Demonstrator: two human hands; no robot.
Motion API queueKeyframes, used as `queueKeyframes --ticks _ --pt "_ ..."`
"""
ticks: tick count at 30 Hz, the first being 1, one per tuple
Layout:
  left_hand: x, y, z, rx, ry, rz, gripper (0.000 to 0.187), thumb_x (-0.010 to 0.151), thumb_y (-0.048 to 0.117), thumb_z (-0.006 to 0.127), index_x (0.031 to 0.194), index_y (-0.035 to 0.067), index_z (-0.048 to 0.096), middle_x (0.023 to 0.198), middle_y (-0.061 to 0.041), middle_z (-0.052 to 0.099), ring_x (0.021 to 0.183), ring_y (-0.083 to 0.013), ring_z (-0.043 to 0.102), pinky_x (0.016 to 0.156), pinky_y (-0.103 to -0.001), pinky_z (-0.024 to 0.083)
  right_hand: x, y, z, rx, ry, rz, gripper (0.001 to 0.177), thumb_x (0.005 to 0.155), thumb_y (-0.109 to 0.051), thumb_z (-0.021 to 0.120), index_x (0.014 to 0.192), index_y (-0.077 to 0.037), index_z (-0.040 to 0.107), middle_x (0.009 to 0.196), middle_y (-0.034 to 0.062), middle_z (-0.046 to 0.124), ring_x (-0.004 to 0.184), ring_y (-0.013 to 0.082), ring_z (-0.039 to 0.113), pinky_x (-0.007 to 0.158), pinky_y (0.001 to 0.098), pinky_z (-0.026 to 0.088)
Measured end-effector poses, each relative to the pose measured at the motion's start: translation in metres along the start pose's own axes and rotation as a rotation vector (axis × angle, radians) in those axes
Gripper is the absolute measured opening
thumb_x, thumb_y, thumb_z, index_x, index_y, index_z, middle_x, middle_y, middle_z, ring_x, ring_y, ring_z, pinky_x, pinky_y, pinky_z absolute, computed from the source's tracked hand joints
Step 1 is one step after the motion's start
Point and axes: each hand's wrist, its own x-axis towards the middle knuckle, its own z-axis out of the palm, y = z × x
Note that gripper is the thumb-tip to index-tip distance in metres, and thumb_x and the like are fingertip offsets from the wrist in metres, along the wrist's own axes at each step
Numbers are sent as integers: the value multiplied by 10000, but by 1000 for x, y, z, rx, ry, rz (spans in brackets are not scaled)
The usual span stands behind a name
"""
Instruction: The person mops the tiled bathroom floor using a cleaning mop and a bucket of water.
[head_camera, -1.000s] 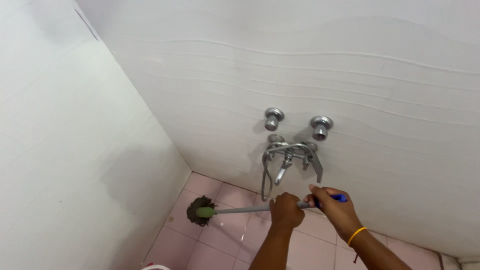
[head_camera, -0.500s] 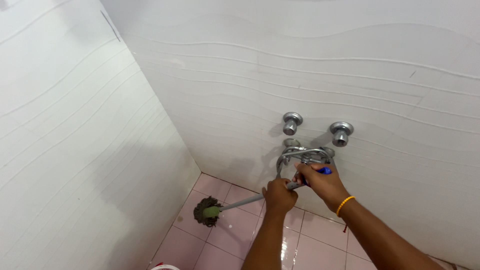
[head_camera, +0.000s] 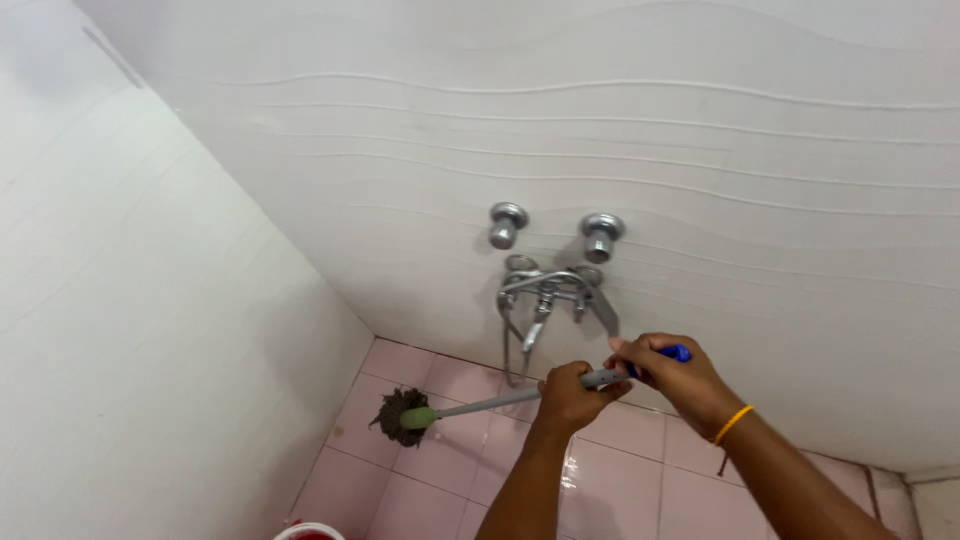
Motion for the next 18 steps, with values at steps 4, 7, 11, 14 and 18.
queueKeyframes --ticks 4,7,11,14,18 --pt "-8 56 46 -33 -123 -34 609 639 647 872 719 99 618 681 -42 652 684 -194 662 685 -374 548 -40 -24 -73 134 -108 -172 304 893 -320 569 1006 -59 676 1113 120 755 1142 252 670 1036 444 479" --pt "-12 103 98 -20 -215 -9 697 522 696 879 727 87 608 678 -38 644 670 -193 652 668 -377 558 -63 -35 -132 327 -90 -430 451 918 -419 462 1068 -53 678 1161 132 728 1223 283 649 1089 491 444" --pt "-15 160 175 -19 -364 213 793 443 763 855 760 78 610 708 -60 635 678 -207 658 632 -377 561 -78 -31 -222 405 16 -682 505 1077 -408 478 753 -58 644 716 167 652 757 345 687 906 556 588" --pt "-20 201 225 -160 -509 328 757 523 730 846 794 64 610 717 -72 619 676 -218 639 597 -376 527 -106 -42 -293 371 230 -484 667 1118 -435 473 504 -212 338 372 6 285 349 131 291 512 326 373" --pt "-32 265 282 -246 -641 283 719 713 793 682 799 79 653 682 -74 627 646 -209 630 565 -370 486 -147 -66 -352 222 437 -453 616 1094 -376 443 527 -215 265 397 15 228 386 147 198 507 347 282"
